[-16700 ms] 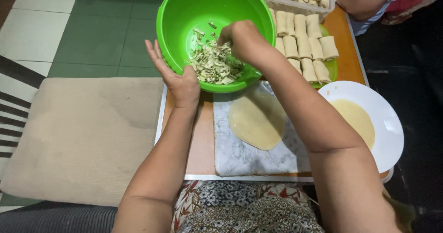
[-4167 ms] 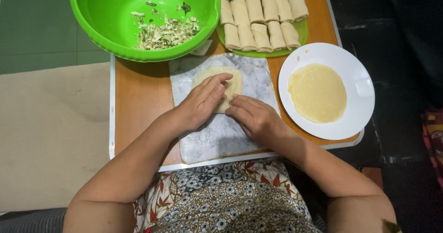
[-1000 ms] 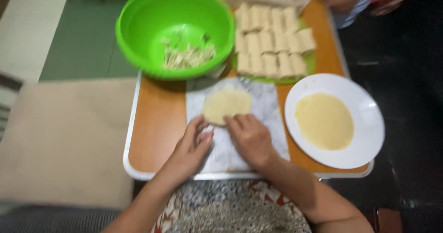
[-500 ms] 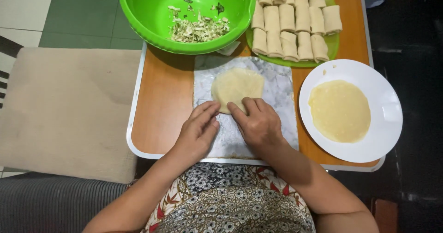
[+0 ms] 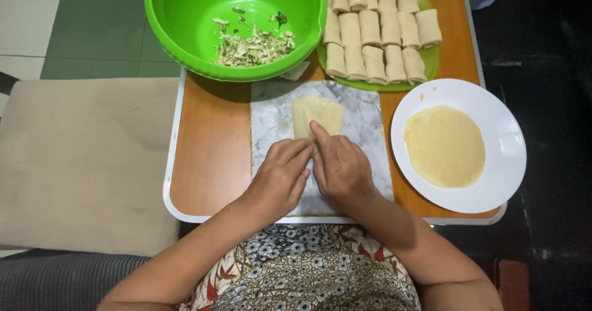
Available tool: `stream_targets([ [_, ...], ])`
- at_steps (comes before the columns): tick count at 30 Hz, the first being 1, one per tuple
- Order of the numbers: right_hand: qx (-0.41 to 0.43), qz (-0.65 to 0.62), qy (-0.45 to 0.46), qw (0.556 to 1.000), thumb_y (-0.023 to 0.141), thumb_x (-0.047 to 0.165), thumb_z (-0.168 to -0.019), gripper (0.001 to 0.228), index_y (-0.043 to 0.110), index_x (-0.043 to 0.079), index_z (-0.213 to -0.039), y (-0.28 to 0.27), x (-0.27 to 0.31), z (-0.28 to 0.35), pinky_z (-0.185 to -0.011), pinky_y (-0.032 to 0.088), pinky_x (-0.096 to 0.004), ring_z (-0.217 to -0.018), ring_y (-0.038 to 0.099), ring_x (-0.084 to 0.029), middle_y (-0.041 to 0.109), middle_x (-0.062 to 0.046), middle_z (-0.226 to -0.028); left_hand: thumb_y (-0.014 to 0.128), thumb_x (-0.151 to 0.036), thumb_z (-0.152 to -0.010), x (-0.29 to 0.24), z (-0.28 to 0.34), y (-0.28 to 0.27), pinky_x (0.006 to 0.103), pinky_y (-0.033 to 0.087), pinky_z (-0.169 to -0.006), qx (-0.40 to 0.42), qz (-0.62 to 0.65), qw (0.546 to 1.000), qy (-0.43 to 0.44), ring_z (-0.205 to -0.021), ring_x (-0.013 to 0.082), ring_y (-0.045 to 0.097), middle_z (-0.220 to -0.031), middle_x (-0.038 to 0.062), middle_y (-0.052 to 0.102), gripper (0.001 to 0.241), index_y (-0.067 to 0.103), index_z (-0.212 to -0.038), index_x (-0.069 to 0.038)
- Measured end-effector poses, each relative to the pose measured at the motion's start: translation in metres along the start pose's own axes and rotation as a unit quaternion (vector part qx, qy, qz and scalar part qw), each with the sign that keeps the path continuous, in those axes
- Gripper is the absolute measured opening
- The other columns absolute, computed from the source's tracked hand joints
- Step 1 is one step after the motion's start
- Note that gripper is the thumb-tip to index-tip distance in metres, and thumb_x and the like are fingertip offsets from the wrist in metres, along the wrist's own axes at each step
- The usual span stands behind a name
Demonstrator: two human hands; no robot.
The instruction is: Rolling and sealing spring rolls with vegetable filling using dough wrappers.
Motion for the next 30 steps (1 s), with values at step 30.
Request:
stream_targets([
  [30,0.027,-0.184,0.331,0.925,0.073,0.01,-0.089,0.039,0.065,0.008,-0.128,0.021,-0.051,-0.005,-0.067,0.055,-0.027,-0.07,0.066,-0.01,0.071,-0.003,-0.081,0.065,-0.002,-0.092,-0.014,-0.015,-0.003,0.0487,0.048,-0.103,0.072,-0.002,0.994,0.086,-0.121,0.0429,0.055,-0.126,0.024,0.057,0.035,0.059,-0.125,0.007],
])
Point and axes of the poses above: each hand's wrist, its own z-axis away from the middle knuckle, its own y-axis out of the palm, x = y × z, the point moved 4 cm from there along -z, towards the middle knuckle
